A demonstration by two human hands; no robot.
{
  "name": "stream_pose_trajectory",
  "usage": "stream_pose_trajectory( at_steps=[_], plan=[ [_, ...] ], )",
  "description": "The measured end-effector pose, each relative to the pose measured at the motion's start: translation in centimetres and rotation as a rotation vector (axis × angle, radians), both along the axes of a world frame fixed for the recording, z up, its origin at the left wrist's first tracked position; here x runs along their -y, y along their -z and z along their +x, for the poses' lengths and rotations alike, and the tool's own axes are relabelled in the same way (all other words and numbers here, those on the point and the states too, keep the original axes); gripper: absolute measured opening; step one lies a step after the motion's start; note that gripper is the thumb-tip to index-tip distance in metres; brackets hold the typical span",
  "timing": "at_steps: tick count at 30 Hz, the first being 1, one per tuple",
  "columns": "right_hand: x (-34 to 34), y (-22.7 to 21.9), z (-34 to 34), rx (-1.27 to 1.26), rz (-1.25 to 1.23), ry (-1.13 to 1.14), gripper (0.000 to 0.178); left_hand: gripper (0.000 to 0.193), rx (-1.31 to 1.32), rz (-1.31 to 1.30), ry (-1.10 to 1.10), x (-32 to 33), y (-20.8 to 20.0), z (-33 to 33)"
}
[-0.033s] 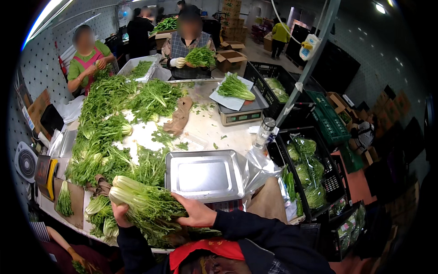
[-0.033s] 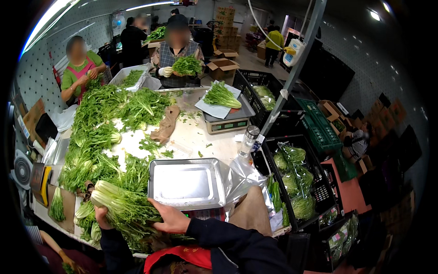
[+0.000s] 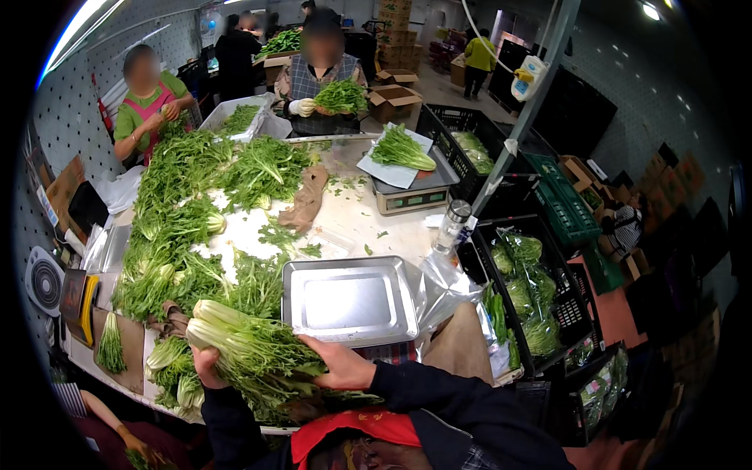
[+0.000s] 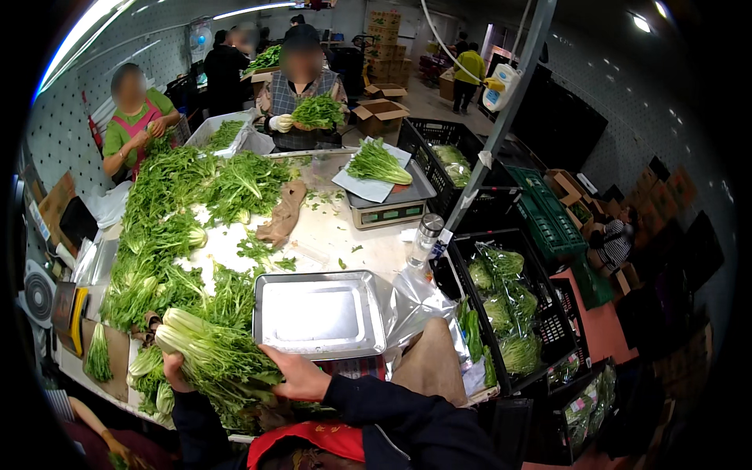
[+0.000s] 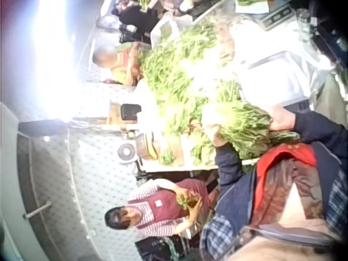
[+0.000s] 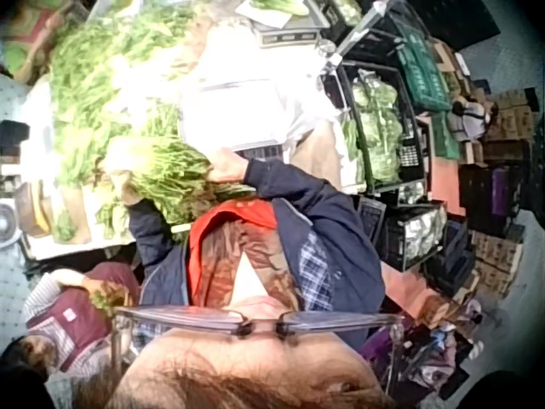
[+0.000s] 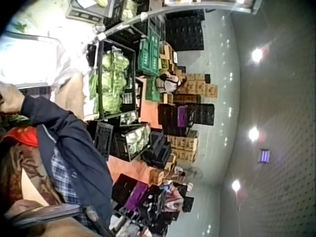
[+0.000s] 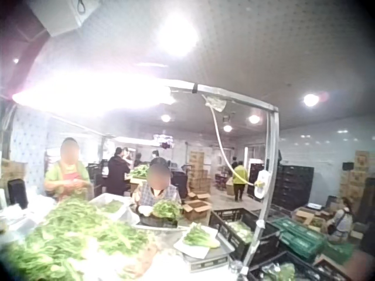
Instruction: The person selects leafy green vegetables from a large pile on a table, trims the ends by hand, weighs them on a digital scale, and wraps them in plastic bags. The wrapped vegetables are placed into a crate. Other workers are visible in the background performing similar tasks.
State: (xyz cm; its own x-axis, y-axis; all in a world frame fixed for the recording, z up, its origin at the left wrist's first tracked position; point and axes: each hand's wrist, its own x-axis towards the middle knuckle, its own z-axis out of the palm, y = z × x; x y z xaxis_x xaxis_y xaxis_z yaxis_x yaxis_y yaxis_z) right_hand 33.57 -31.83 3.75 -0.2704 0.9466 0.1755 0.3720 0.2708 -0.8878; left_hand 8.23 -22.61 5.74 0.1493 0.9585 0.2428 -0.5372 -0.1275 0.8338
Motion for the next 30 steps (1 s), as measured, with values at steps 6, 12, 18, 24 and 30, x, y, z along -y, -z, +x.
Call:
stream_pose_trajectory(
  at_steps=[6, 12, 18, 24, 30],
  plan=[
    [3.6, 3.5, 5.8, 0.025, -0.166, 0.325, 0.041, 0.072, -0.084, 0.004, 0.096, -1.1, -0.6, 2.0],
    [3.3, -7.1, 5.8, -0.146, 0.266, 0.224, 0.094, 0.08, -0.604, 0.242, 0.282, 2.5, -5.6, 8.2],
    [3.5, -6.2, 3.7, -0.002, 0.373, 0.195, 0.109, 0.078, -0.336, 0.087, 0.335, 3.2, -5.7, 11.1],
    [5.7, -3.4, 5.1, 0.049, 0.147, 0.305, 0.094, 0.066, -0.054, -0.024, 0.266, 1.5, -2.4, 10.5],
    [9.0, 3.5, 7.2, 0.043, -0.053, 0.43, 0.027, 0.077, 0.215, -0.145, 0.323, -0.3, 1.2, 8.1]
  ],
)
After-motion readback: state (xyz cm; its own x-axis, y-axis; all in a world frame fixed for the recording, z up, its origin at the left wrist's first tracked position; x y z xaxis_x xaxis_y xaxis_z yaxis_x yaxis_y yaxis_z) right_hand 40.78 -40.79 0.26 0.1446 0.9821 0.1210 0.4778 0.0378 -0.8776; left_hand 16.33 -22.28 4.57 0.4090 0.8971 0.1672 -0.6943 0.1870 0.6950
